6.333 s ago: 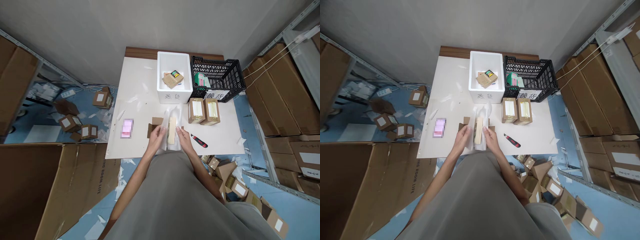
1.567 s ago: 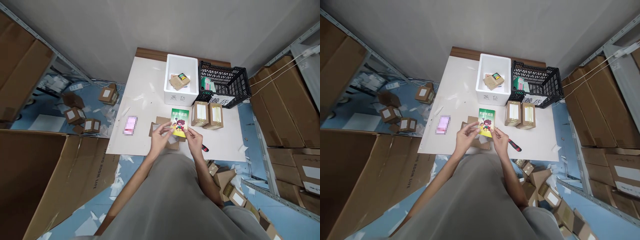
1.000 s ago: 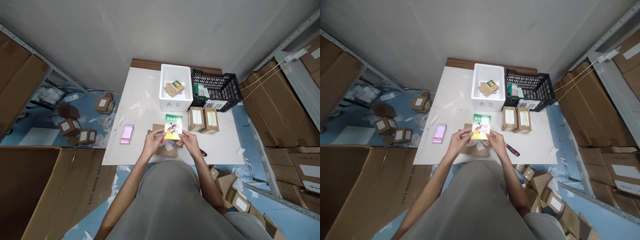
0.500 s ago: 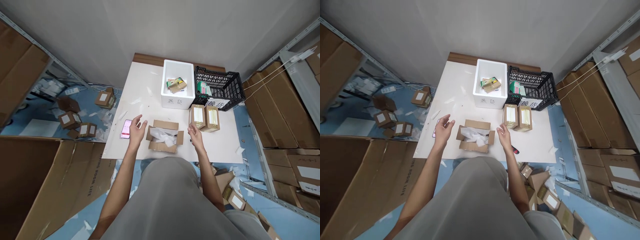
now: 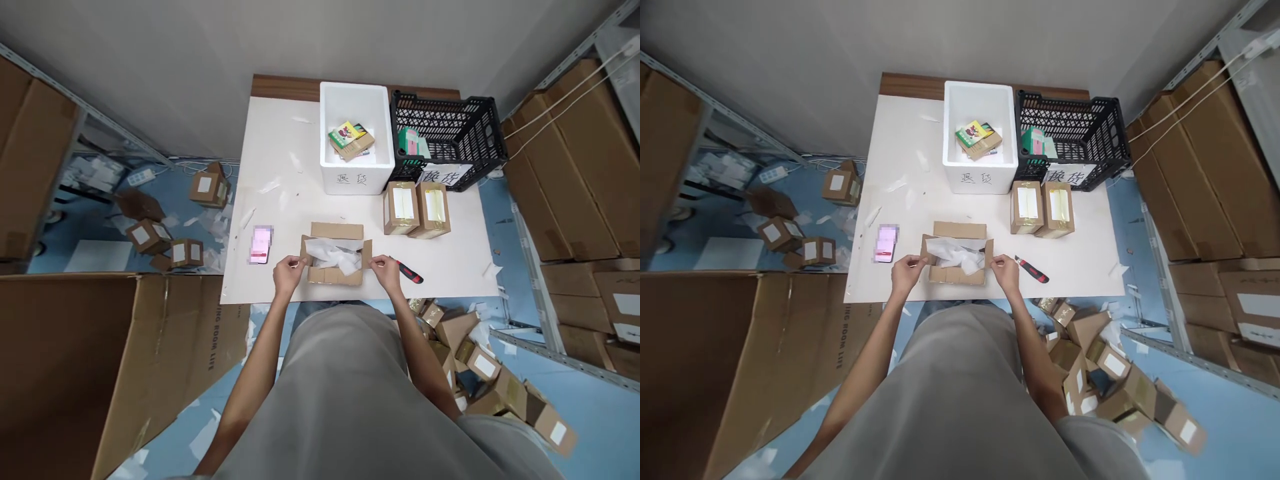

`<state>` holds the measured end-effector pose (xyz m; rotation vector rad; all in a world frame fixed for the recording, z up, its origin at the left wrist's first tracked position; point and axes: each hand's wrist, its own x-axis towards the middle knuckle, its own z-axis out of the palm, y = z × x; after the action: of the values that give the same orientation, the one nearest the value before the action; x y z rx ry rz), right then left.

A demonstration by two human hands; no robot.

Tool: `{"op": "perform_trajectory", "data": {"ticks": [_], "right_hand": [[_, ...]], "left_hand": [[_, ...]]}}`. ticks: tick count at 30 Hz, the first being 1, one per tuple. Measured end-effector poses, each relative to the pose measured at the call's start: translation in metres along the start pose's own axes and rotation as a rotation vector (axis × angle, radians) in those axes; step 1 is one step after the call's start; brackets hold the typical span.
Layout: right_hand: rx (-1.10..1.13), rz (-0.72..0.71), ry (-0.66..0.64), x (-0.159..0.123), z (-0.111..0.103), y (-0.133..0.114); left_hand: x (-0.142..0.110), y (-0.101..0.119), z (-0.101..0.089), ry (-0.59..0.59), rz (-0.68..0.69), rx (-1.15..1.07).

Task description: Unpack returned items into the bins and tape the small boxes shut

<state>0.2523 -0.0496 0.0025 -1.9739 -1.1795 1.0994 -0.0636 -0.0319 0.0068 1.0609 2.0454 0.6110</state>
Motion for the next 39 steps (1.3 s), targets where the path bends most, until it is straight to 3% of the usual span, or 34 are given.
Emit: {"op": "perform_trajectory", "data": {"ticks": [5,11,14,18,21,24,27,29,31,33,36,39], "right_hand": [[-0.195,-0.069,0.124,-0.04,-0.004,-0.012],[-0.309,0.085,0.316,-0.138,-0.01,-0.015],[-0.361,0.222,0.436,-0.194,-0.01,-0.005],[-0.411,0.495,0.619,-0.272,-0.012,0.017],[-0.392,0.734,0.789,-0.34,-0.016,0.034],[-0.351,0.905,1.035,-0.416,-0.016,0.047],[-0.377,0.975,1.412,-0.488,-0.005,0.051],[-0.431,1.005,1.595,-0.524,0.006,0.051],[-0.461,1.026,1.66,-0.544,0.019,0.051],[-0.452,1.04,1.653,-0.548,0.029,0.053],[-0.395,1.03,1.567,-0.527,0.03,0.061],[-0.334,0.967,1.424,-0.485,0.012,0.071]], "left_hand": [[-0.015,0.005,-0.019,-0.066,0.17,0.013],[-0.044,0.028,-0.03,-0.239,0.388,-0.038],[-0.063,0.041,-0.02,-0.37,0.492,-0.011],[-0.099,0.047,0.015,-0.623,0.62,0.016],[-0.146,0.046,0.051,-0.84,0.695,0.051],[-0.214,0.041,0.081,-1.13,0.796,0.044],[-0.289,0.033,0.094,-1.531,0.941,-0.055],[-0.328,0.027,0.095,-1.728,1.04,-0.103],[-0.352,0.022,0.093,-1.805,1.119,-0.099],[-0.358,0.018,0.092,-1.825,1.139,-0.073],[-0.342,0.018,0.098,-1.808,1.079,-0.06],[-0.312,0.025,0.111,-1.689,1.001,-0.067]]}}
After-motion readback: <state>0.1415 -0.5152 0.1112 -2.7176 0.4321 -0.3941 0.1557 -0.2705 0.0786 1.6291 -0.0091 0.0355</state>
